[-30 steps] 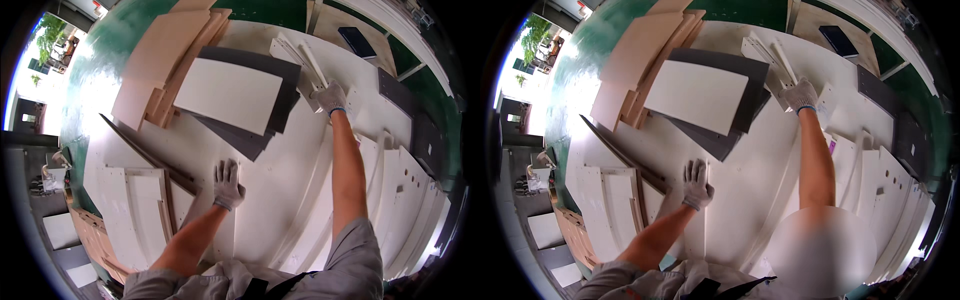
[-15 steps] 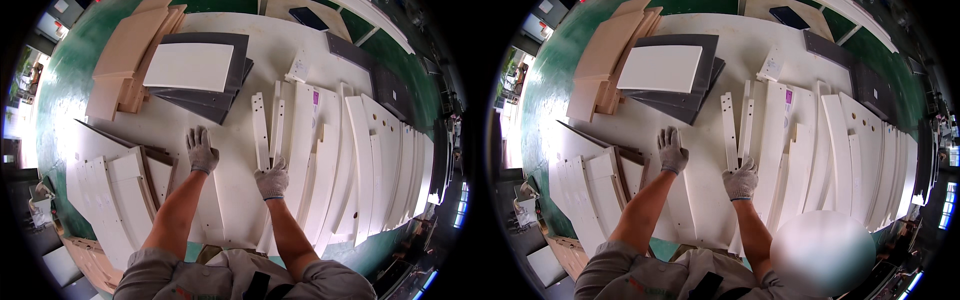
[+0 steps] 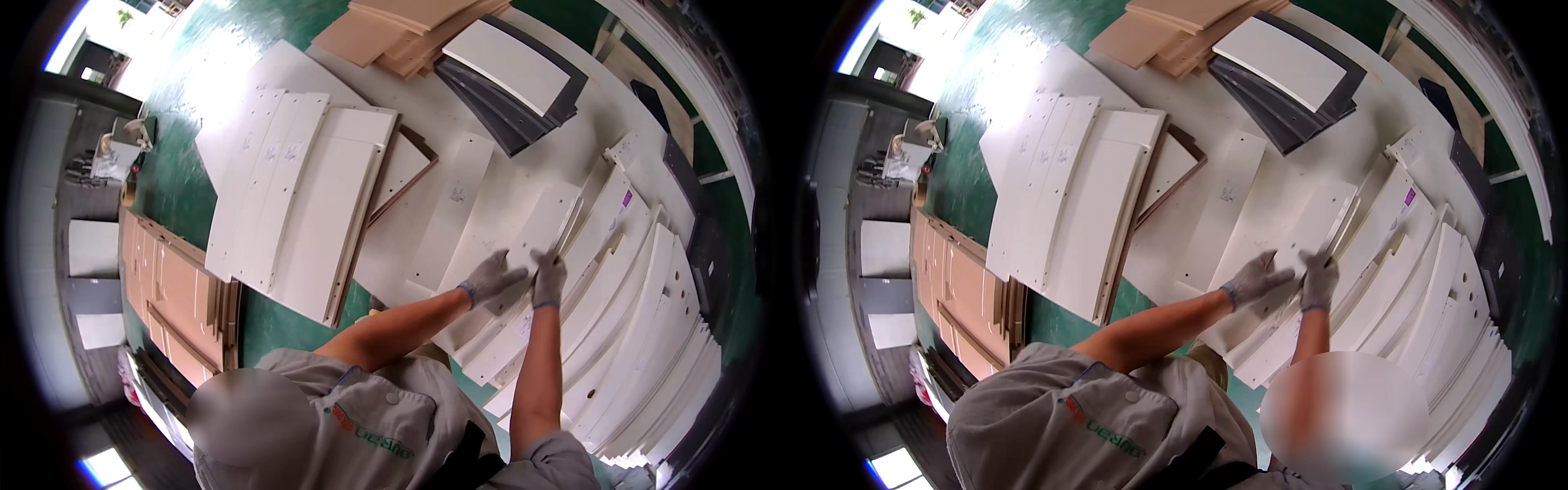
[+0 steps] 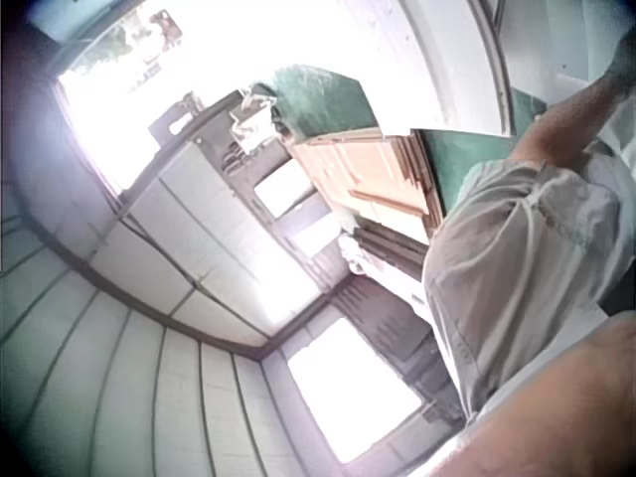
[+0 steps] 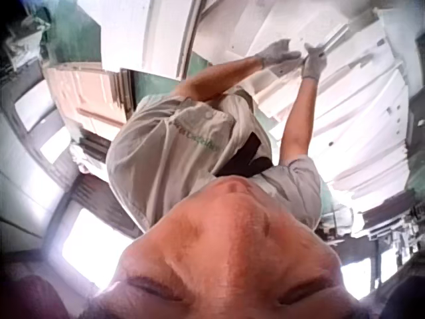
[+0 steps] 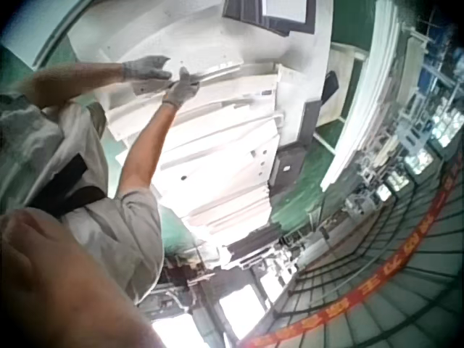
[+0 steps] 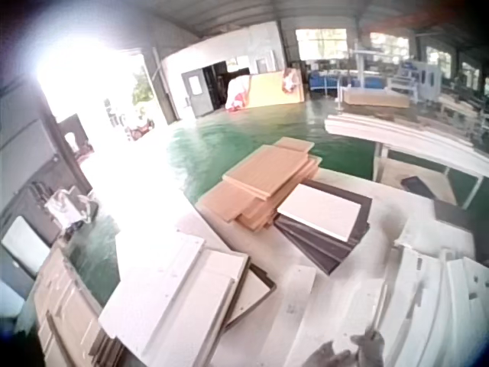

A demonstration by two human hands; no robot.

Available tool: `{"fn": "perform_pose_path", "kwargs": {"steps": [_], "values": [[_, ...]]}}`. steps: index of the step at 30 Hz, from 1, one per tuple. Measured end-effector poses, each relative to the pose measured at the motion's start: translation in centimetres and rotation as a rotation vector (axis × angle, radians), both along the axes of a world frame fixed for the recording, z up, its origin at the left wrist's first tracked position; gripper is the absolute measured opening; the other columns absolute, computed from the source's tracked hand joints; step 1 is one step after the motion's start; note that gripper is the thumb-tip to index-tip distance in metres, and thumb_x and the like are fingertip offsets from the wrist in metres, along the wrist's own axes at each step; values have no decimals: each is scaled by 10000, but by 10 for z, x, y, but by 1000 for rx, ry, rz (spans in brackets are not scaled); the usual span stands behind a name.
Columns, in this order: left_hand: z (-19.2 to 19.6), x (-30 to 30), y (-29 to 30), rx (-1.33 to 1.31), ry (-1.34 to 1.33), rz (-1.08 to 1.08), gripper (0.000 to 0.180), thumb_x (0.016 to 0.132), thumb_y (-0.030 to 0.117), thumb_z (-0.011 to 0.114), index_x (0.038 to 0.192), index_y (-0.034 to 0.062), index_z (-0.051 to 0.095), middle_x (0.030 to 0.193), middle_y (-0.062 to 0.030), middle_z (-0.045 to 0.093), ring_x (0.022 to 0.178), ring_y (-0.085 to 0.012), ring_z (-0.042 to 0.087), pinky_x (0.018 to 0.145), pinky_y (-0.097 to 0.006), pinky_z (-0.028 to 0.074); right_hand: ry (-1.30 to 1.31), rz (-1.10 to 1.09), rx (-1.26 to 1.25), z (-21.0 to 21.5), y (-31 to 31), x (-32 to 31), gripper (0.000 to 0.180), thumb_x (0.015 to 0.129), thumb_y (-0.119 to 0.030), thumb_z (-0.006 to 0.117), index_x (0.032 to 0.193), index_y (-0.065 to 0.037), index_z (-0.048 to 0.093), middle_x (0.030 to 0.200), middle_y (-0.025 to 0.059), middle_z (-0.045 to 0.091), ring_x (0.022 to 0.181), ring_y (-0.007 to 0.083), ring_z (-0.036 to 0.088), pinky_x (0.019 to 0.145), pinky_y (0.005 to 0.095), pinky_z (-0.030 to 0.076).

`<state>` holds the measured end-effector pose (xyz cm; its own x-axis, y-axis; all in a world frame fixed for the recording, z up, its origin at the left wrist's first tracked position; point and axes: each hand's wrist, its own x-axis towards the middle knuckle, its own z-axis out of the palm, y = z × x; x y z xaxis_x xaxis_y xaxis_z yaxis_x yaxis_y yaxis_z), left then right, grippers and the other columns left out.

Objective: The person stacks white rectangular panels on a table, aligns them, and secures the stack with a white strap. They then carry the strapped stack to a pallet and place it on top of other materials. The person repeats this process by gathering more panels from a nearby table, stacking them, and securing them with a strap.

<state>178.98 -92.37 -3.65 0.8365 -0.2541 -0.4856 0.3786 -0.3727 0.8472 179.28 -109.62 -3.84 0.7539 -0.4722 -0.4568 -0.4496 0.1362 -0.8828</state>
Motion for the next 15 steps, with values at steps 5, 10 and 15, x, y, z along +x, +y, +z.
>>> {"fn": "perform_pose_path", "kwargs": {"steps": [5, 10, 15], "values": [[67, -84, 124, -210, 128, -87, 736, 840, 328, 865, 1394, -24, 532, 1222, -137, 695, 1109, -192, 654, 984, -352, 529, -54, 120, 159, 61, 103, -112, 525, 855, -266, 865, 1225, 1, 606, 1037, 53, 654, 904, 147, 613, 784, 311, 535], [119, -125, 262, -399, 179, 127, 577, 898, 214, 828, 1360, 6, 551, 1180, -95, 708, 1026, -151, 679, 909, -325, 572, -153, 87, 380, 58, 217, -126, 364, 1017, -290, 680, 1207, 17, 640, 1075, 26, 657, 932, 118, 574, 845, 297, 499], [141, -138, 384, -507, 103, 265, 450, 921, 196, 786, 1274, -4, 591, 1135, -89, 712, 955, -156, 701, 833, -323, 594, -148, 217, 193, 53, 338, -129, 353, 967, -125, 659, 1244, 94, 653, 1099, 94, 727, 983, 167, 653, 918, 299, 516]]}}
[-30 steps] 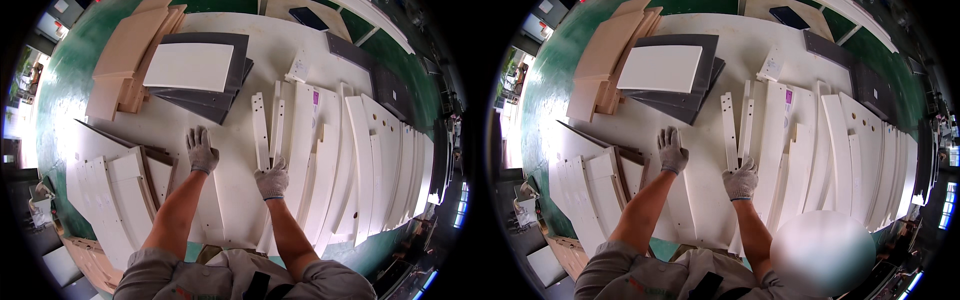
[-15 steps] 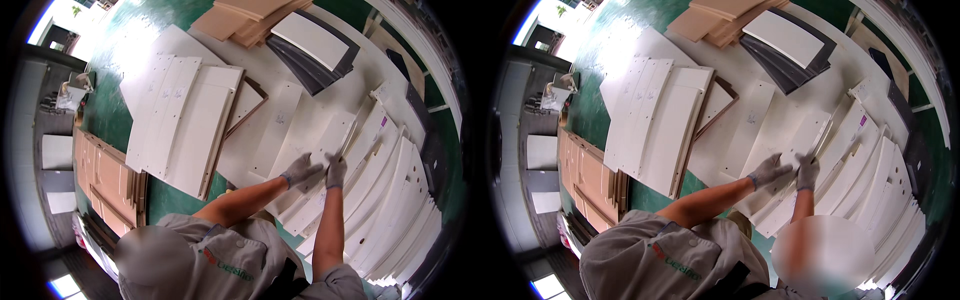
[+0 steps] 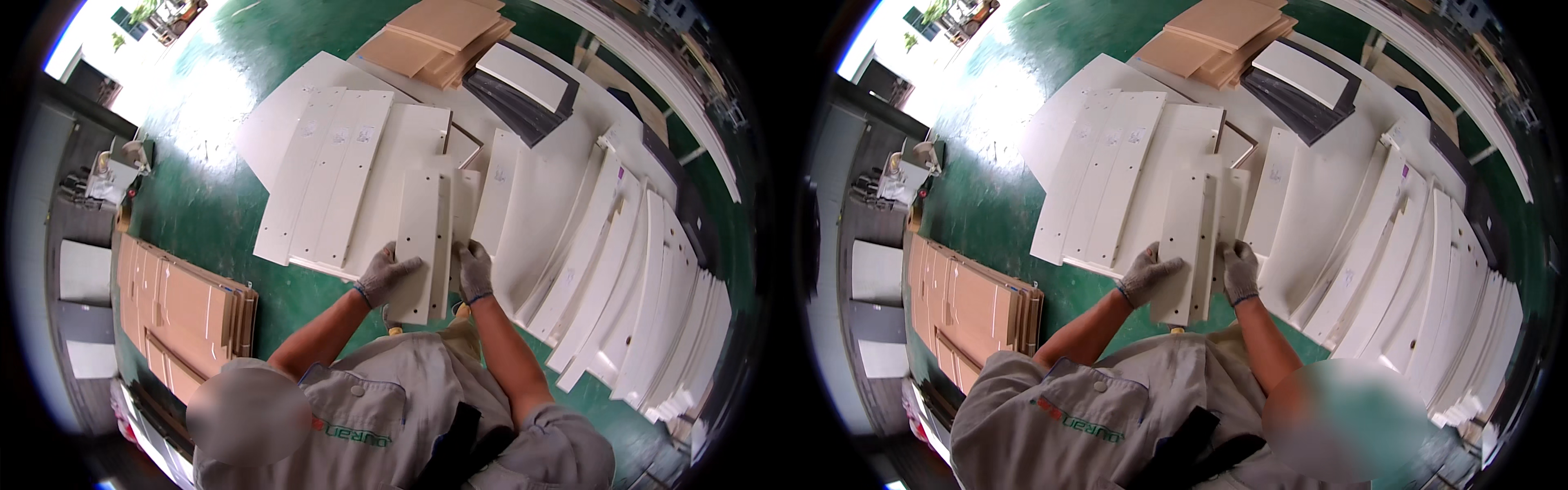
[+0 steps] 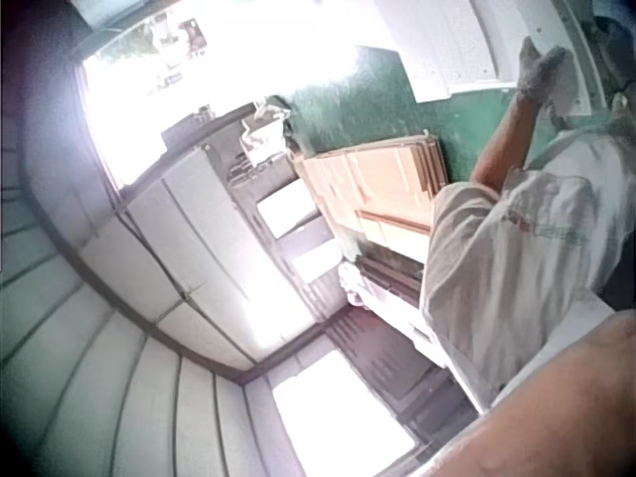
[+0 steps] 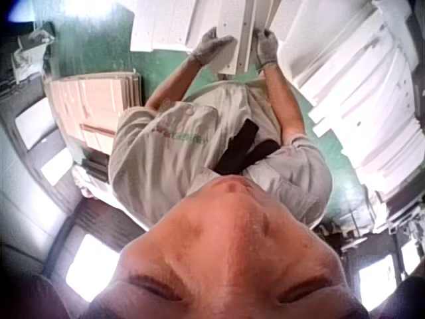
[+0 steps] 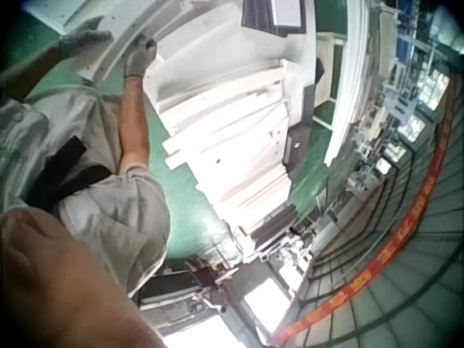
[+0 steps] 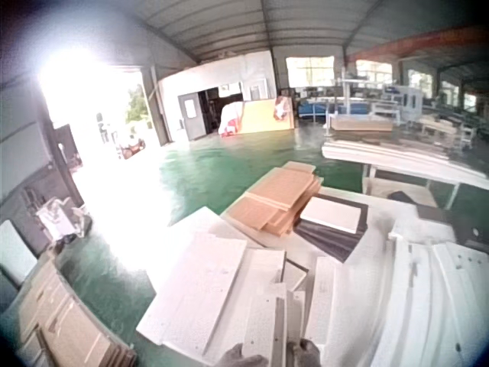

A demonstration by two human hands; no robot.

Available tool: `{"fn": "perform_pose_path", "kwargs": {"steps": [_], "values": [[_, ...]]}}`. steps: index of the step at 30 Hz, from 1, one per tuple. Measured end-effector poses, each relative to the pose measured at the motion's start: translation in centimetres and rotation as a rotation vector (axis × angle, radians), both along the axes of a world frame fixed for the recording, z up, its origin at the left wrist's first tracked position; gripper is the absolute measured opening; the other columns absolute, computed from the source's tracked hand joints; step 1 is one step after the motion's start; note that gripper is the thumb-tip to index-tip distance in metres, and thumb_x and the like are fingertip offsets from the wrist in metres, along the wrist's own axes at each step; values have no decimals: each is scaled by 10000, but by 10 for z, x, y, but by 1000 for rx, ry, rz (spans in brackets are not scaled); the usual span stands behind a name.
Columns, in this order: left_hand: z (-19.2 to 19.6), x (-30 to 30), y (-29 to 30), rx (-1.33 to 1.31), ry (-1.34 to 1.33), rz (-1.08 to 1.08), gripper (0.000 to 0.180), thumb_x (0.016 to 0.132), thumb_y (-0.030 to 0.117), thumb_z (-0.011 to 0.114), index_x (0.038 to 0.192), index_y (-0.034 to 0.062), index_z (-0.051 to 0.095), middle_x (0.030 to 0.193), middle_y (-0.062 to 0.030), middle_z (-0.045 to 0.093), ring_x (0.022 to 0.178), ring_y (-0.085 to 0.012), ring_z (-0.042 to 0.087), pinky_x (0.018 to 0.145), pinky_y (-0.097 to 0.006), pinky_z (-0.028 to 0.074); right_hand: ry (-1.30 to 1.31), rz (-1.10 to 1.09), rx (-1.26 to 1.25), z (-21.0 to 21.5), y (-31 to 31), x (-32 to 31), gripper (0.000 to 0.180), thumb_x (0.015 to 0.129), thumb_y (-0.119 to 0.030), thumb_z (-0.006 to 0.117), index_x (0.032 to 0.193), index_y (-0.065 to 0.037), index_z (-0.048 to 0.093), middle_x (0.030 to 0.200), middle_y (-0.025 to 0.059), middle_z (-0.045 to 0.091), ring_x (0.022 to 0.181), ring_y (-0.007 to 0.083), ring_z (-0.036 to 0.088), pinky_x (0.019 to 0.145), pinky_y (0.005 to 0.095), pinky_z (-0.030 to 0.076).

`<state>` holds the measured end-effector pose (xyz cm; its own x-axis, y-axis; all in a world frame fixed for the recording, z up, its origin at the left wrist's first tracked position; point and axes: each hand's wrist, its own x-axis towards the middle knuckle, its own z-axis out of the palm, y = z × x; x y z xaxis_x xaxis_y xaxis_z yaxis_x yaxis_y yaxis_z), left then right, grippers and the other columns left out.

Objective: The person stacks white rectangular panels on a table, aligns them, and secures the stack with a white strap. They then carry the strapped stack to a pallet and place it on top of other materials. The person repeats this process by gathering more panels from a nearby table, stacking them, and securing them with a strap.

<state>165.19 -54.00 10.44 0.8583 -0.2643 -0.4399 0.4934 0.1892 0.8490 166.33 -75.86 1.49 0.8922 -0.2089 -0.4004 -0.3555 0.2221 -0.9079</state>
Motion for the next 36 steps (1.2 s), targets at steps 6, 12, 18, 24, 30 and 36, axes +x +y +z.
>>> {"fn": "perform_pose_path", "kwargs": {"steps": [6, 12, 18, 24, 30, 36], "values": [[-10, 4, 96, 136, -131, 1, 524, 878, 197, 812, 1282, -36, 573, 1117, -114, 712, 959, -176, 707, 843, -346, 603, -132, -66, -435, 6, 69, -22, 334, 949, -193, 697, 1185, 43, 670, 1067, 150, 739, 953, 220, 683, 865, 370, 547], [-18, 13, 116, 171, -114, -176, 496, 849, 148, 792, 1254, -65, 600, 1087, -131, 722, 935, -191, 716, 837, -359, 611, -97, -25, -482, 29, 65, -24, 353, 940, -203, 682, 1185, 50, 661, 1047, 142, 733, 934, 229, 680, 851, 377, 536], [-26, 14, 108, 87, -41, -74, 388, 864, 134, 749, 1193, -48, 654, 1076, -117, 727, 927, -183, 713, 829, -346, 601, 71, 47, 414, 13, 54, -30, 419, 952, -185, 674, 1315, 17, 621, 1175, 101, 701, 1037, 229, 680, 928, 385, 554], [-38, 11, 75, 610, -377, -176, 371, 925, 283, 674, 1182, 15, 691, 1144, -209, 688, 1226, -363, 579, 1032, -433, 473, 81, 155, 669, 18, 52, -39, 488, 887, -158, 700, 1328, 25, 602, 1216, 119, 683, 1057, 243, 691, 926, 390, 581], [-32, 24, 69, 571, -259, -161, 300, 990, 222, 609, 1118, -20, 729, 1152, -175, 699, 997, -265, 673, 878, -381, 532, 27, 115, 747, 15, 53, -16, 504, 818, -109, 747, 1296, -9, 627, 1136, 79, 702, 1060, 217, 680, 957, 373, 560], [-28, 7, 93, 938, -325, -81, 319, 972, 149, 565, 1208, 41, 751, 1191, -232, 689, 1084, -340, 680, 967, -396, 544, 5, 12, 526, 9, 55, -11, 512, 787, -32, 764, 1280, -2, 630, 1146, 79, 699, 1051, 208, 681, 951, 352, 550]]}}
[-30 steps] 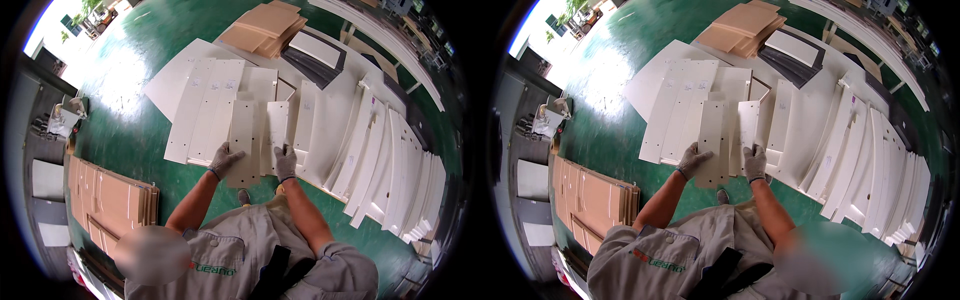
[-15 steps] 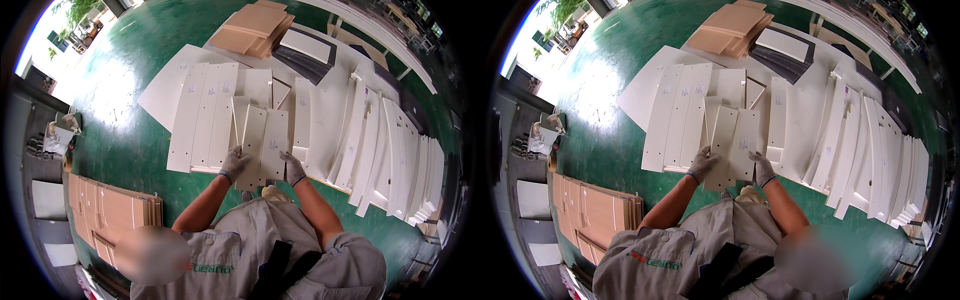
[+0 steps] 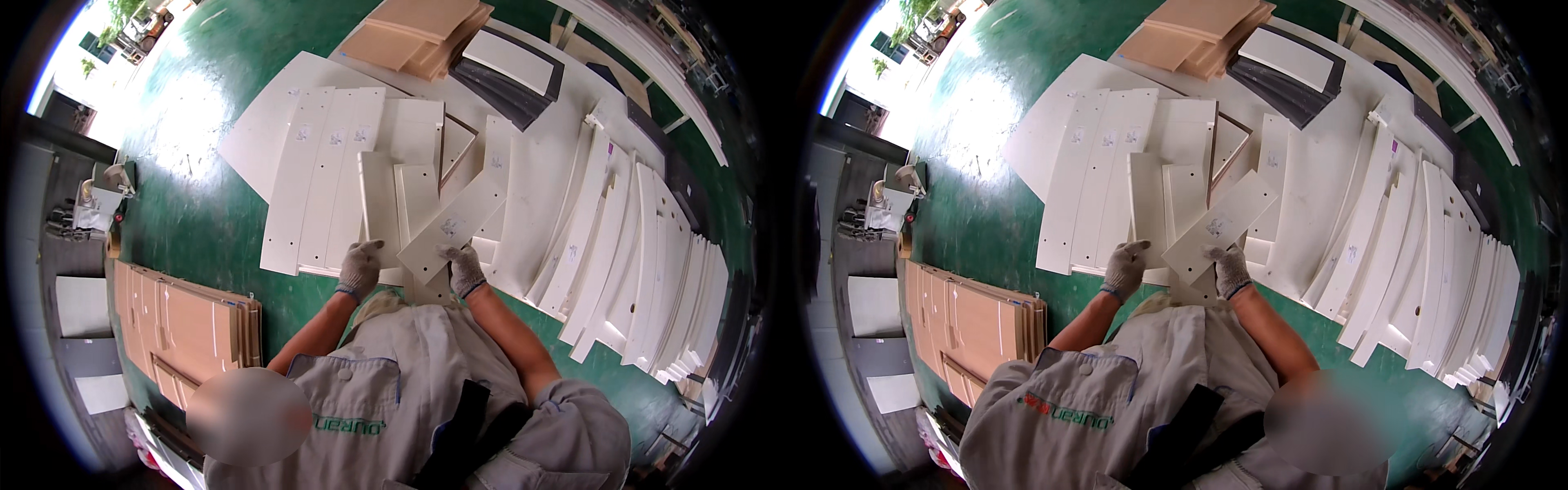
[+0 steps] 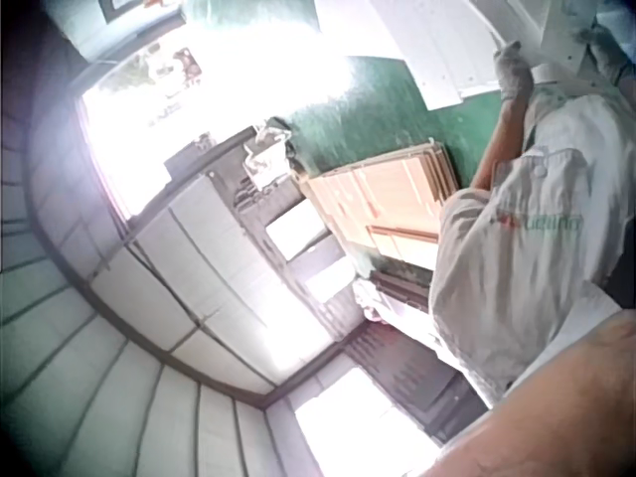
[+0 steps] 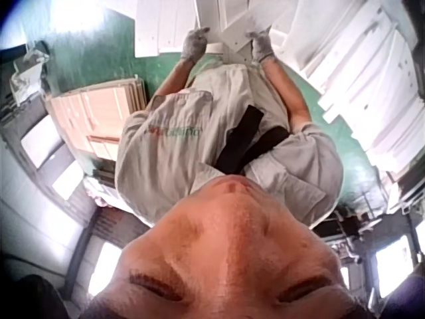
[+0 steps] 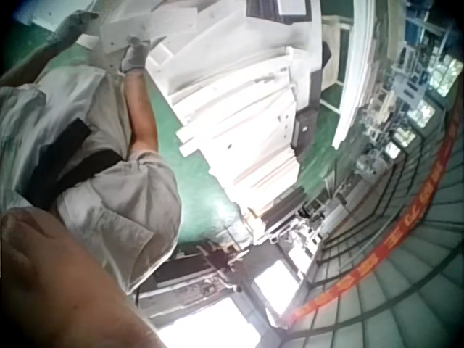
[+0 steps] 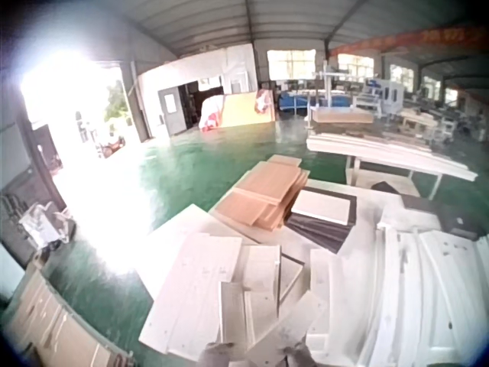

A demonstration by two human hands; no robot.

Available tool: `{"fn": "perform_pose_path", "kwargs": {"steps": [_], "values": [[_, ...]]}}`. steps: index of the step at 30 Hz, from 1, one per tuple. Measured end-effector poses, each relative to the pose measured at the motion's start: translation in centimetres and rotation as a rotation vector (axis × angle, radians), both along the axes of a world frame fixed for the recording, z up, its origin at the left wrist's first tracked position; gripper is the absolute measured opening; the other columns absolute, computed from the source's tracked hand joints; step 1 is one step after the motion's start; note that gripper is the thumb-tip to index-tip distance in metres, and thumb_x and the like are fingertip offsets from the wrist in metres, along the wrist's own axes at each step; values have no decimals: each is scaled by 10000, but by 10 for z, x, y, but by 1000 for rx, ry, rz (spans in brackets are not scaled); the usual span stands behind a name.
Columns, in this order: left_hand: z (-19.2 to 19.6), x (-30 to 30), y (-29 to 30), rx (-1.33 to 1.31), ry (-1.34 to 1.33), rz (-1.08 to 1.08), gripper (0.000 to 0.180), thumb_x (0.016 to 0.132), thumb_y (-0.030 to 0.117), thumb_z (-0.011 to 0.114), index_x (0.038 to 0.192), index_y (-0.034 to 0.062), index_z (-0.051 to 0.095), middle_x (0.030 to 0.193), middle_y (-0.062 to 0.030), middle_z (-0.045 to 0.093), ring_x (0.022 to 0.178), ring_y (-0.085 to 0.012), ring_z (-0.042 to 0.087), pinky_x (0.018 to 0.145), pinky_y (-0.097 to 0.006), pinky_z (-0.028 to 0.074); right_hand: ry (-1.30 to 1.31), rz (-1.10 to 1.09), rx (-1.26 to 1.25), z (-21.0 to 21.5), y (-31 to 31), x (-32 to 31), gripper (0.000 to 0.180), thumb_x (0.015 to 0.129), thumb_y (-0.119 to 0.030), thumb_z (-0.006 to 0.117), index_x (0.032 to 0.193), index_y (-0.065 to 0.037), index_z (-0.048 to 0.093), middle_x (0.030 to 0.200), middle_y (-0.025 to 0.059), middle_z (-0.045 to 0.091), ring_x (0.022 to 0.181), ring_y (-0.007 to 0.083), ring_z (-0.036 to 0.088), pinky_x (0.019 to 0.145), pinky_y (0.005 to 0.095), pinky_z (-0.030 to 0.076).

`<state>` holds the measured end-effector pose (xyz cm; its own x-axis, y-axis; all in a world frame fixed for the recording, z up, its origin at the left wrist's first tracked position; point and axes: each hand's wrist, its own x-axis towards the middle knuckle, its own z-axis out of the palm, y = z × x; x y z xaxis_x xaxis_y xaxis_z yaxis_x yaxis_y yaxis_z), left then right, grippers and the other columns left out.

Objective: The person stacks white rectangular panels on a table, aligns them, and secures the stack with a white strap. They then carry the strapped stack to a pallet and place it on top of other materials. The person repeats this process by gathering more panels from a nearby table, stacking them, and securing them with a strap.

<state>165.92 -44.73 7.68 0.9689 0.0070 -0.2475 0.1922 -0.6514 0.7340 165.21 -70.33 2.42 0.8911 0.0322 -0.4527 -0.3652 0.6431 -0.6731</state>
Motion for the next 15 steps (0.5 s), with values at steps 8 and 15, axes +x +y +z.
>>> {"fn": "perform_pose_path", "kwargs": {"steps": [8, 15], "values": [[11, 10, 39, 214, 16, -369, 324, 904, 98, 564, 1181, 86, 732, 1216, -231, 672, 1126, -412, 650, 962, -480, 548, 16, -177, -165, 10, 32, 8, 456, 820, -20, 741, 1259, -3, 621, 1139, 76, 701, 1034, 198, 681, 934, 339, 552], [20, 70, 9, 314, -350, -499, 463, 943, 284, 635, 1369, 104, 614, 1472, -254, 501, 1322, -494, 490, 1104, -569, 417, 49, -340, -195, 1, 46, -1, 383, 828, -17, 743, 1200, 1, 651, 1083, 79, 712, 949, 202, 694, 864, 331, 570]]}}
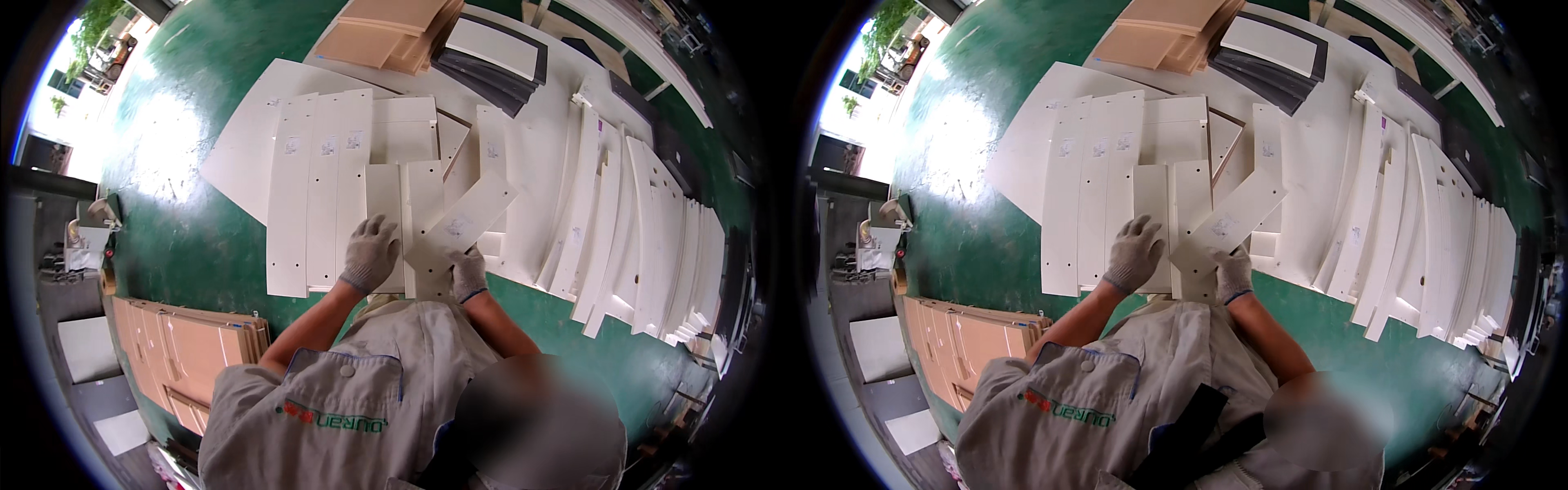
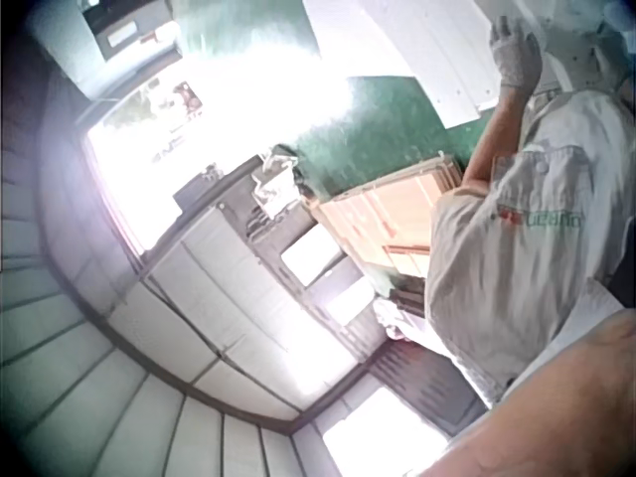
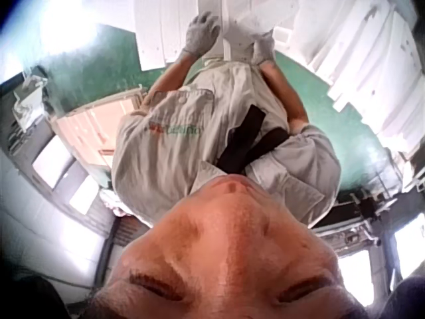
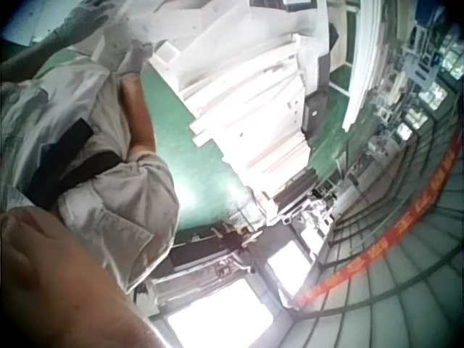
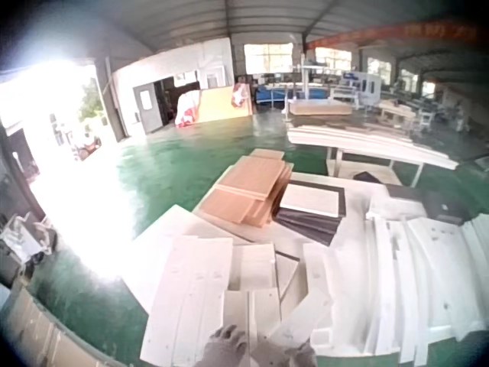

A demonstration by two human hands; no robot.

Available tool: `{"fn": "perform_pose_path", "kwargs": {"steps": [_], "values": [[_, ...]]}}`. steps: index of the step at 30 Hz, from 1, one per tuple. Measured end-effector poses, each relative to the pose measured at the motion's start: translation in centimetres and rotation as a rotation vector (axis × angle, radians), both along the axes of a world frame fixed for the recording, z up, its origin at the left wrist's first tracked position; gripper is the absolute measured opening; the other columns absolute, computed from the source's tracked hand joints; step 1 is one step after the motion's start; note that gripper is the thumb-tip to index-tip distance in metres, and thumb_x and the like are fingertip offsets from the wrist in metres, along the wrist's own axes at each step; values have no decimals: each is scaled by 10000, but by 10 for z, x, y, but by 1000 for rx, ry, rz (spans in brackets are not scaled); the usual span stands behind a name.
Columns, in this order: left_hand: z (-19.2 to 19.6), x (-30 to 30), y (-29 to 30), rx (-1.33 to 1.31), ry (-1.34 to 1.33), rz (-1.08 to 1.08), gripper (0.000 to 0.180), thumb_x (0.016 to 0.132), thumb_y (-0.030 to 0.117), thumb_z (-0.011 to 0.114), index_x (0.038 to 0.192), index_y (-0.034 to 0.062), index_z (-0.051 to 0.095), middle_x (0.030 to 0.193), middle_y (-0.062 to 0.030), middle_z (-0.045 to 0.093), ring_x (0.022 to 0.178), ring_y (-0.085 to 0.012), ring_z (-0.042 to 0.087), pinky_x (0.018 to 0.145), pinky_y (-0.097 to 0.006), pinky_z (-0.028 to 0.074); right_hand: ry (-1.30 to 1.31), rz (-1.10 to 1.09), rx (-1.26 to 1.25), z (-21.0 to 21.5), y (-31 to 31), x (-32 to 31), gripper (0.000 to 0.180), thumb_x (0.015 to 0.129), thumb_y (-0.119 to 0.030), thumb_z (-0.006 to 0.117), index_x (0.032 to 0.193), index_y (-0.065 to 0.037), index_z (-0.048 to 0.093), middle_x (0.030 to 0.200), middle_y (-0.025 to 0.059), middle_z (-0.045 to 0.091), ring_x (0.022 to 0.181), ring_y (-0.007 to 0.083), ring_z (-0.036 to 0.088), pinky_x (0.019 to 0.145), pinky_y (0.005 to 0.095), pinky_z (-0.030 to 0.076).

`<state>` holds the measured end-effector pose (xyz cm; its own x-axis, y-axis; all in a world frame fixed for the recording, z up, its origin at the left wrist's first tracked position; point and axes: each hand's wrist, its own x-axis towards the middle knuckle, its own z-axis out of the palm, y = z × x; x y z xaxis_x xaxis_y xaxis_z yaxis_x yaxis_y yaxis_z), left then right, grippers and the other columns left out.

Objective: The person stacks white rectangular panels on a table, aligns them, and secures the stack with a white strap. They then carry the strapped stack to a pallet and place it on top of other materials. The person repeats this process by gathering more panels from a nearby table, stacking them, and securing them with a strap.

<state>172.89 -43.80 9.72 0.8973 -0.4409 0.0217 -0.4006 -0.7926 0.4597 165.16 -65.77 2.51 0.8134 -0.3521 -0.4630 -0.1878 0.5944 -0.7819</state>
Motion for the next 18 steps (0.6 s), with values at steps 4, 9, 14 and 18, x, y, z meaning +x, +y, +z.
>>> {"fn": "perform_pose_path", "kwargs": {"steps": [4, 9, 14, 18], "values": [[-27, 16, -27, 162, -90, -3, 762, 928, 493, 662, 1552, 115, 442, 1610, -252, 364, 1502, -540, 248, 1209, -690, 171, 61, -122, -20, 27, -49, -10, 328, 819, -47, 749, 1130, -13, 650, 1039, 90, 715, 879, 202, 703, 774, 368, 600], [-39, 15, -38, 152, 55, -118, 1006, 842, 631, 704, 1613, 111, 322, 1683, -248, 230, 1543, -560, 101, 1212, -722, 37, 324, -322, -412, 27, -134, -12, 366, 862, -48, 699, 1221, -20, 633, 1041, 114, 719, 940, 267, 737, 696, 413, 630], [-15, 17, -73, 133, 168, -50, 1140, 777, 636, 765, 1588, -13, 295, 1675, -300, 210, 1553, -559, 57, 1214, -719, -26, 436, -460, -765, -55, -227, 15, 261, 820, -42, 800, 999, -27, 611, 862, 53, 640, 757, 182, 577, 683, 381, 498], [-51, 18, -93, 151, 19, 29, 1106, 730, 498, 808, 1576, -9, 310, 1664, -291, 242, 1561, -534, 90, 1223, -716, -9, 518, -247, -701, -88, -280, 50, 377, 783, -72, 823, 1113, 4, 658, 926, 102, 716, 843, 236, 667, 790, 390, 541]]}}
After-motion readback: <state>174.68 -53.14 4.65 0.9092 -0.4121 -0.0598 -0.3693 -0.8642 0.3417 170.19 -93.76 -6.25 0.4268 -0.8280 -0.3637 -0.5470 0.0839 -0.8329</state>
